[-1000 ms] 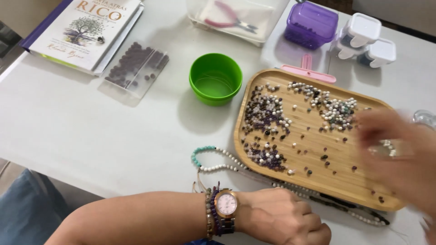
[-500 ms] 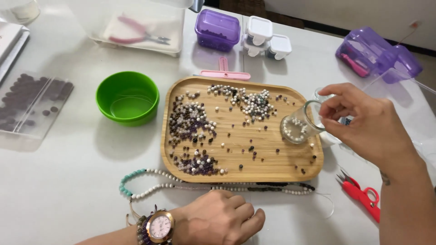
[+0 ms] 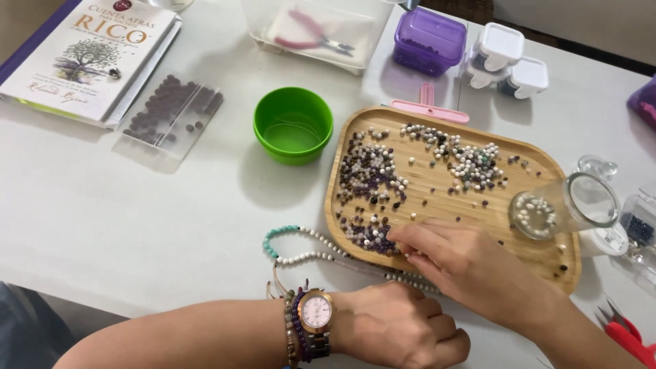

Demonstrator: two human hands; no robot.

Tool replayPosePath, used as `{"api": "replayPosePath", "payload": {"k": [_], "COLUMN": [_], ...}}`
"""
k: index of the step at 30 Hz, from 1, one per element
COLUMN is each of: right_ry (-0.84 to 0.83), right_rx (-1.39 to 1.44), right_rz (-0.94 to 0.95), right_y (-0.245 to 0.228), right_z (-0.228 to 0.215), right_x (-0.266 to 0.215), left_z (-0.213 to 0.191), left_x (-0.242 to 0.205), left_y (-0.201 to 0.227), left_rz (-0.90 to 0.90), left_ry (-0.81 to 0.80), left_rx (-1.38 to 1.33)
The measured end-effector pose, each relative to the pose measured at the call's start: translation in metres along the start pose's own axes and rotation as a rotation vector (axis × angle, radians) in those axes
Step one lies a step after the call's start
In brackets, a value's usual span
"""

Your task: Organizing and sorting various beads on a wooden tray into a glass jar for jewelry making.

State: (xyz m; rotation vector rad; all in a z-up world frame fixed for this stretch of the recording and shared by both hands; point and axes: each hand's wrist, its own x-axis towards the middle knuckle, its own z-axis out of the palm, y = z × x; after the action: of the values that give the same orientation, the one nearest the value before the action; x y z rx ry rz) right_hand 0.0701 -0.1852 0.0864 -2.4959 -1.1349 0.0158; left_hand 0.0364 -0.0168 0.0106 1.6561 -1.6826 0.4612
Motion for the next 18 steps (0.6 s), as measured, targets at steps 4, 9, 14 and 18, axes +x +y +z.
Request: {"api": "replayPosePath", "payload": {"k": [4, 9, 14, 18], "right_ry": [-0.061, -0.059, -0.133, -0.156], "right_rx": [-0.031, -0.065, -0.092, -0.111], "right_rz": [0.042, 0.002, -0.212, -0.268], "right_y": [0.006, 0.001, -0.001, 0.000], "right_z": [0.002, -0.006, -0.009, -0.009], "right_x": [0.000, 0.002, 0.004, 0.005], "left_z": [0.003, 0.004, 0.000, -0.005], "left_x": [-0.003, -0.004, 0.000, -0.001], "left_y": [-0.003, -0.002, -0.002, -0.003], "left_rz": [-0.008, -0.024, 0.005, 0.025], "left_ry": [-0.063, -0.029, 0.023, -0.017], "left_rx": [-0.088, -0.150, -0.083, -0.062]}}
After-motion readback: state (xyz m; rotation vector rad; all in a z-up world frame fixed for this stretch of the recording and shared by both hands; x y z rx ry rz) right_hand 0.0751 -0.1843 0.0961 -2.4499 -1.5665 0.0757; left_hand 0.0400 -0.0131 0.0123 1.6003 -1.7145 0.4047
